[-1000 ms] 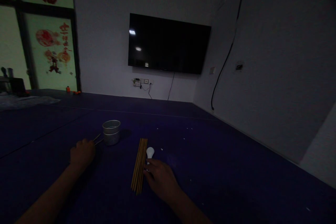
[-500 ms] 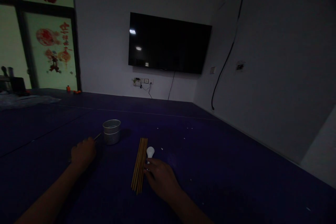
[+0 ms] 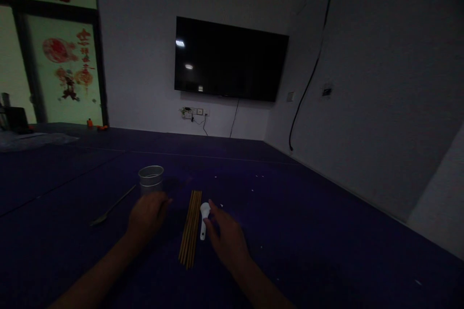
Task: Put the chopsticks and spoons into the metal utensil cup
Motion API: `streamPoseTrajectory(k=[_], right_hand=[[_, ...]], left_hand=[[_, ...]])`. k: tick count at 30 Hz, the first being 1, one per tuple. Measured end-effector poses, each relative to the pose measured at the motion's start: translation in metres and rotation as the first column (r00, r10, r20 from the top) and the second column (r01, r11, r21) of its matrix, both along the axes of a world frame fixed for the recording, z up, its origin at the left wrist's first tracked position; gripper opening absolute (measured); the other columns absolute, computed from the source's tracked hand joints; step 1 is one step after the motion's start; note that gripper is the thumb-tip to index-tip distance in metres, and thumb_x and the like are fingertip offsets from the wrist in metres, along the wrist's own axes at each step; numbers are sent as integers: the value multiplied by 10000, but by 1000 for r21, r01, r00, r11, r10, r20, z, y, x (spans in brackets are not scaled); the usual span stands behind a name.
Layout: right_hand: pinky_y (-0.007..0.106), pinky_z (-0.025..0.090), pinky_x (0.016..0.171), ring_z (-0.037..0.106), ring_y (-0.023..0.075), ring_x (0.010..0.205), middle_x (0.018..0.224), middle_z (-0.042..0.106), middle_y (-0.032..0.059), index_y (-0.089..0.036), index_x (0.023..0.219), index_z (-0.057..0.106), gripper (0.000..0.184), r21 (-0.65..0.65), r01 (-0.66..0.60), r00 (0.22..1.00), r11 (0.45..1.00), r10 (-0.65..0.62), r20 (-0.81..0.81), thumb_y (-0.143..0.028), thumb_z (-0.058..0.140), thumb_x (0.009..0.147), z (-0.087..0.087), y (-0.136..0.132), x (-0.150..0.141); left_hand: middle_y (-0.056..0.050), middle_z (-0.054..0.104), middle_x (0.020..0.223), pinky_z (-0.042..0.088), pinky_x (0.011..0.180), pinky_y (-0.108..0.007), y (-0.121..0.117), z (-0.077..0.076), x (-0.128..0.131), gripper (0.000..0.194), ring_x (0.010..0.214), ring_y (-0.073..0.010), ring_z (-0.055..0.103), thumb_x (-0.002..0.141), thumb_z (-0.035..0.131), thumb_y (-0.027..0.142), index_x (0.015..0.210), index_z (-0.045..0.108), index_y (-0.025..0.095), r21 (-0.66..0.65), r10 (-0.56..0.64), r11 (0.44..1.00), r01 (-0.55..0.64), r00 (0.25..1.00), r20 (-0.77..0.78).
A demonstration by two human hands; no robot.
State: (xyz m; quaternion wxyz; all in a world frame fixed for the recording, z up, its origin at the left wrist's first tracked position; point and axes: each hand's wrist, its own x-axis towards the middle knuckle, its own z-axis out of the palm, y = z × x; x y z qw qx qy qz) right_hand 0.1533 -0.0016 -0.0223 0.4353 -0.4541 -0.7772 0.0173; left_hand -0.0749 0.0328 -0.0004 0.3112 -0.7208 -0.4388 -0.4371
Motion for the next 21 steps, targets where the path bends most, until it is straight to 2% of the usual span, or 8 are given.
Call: streamPoseTrajectory(k=[2,5,10,16,18,21], right_hand=[[285,512,757,644,149,799,1012,678,60,-220,1355,415,463,63,4,995,998,3,-101,-350,458,912,-1,0,3],[250,513,674,632,127,663,854,696,38,-204,1356,418,472,190,-19,984,982,52,-171,-366,457,914,-2,-2,4],[226,488,624,633,122,647,784,700,48,-182,1180,585,306,398,-85,991,914,120,-65,-299,463,925,-1,-9,2],[230,406,505,558,106,520,624,639,-8,-152,1088,598,220,546,-268,962,794,195,188,-190,486,903,-2,-12,-1],[237,404,507,555,112,521,624,641,1,-142,1086,603,228,568,-244,965,786,143,218,-166,472,902,-3,-9,0],[239,430,543,582,123,563,651,655,28,-142,1062,633,255,546,-128,975,828,4,222,-142,432,905,-3,-1,4]], left_hand=[[-40,667,730,453,645,-264,-5,-4,16,235,675,-143,606,910,379,203,808,589,179,83,-194,973,217,956,-219],[-60,688,807,465,700,-278,-13,-4,29,203,744,-143,611,897,391,122,878,590,159,82,-305,935,344,902,-307],[-78,696,887,485,739,-300,-16,-5,29,226,818,-157,620,894,380,107,960,591,157,77,-329,926,370,889,-320],[-92,692,937,488,773,-309,-13,-13,32,200,867,-164,617,890,416,140,963,602,152,12,-368,920,391,875,-314],[-89,687,923,487,763,-309,-12,-12,33,225,859,-165,612,899,400,155,993,605,154,-2,-356,928,372,886,-297],[-81,680,911,481,748,-303,-10,-9,31,253,852,-163,602,911,374,167,1000,610,163,-34,-333,941,336,906,-263]])
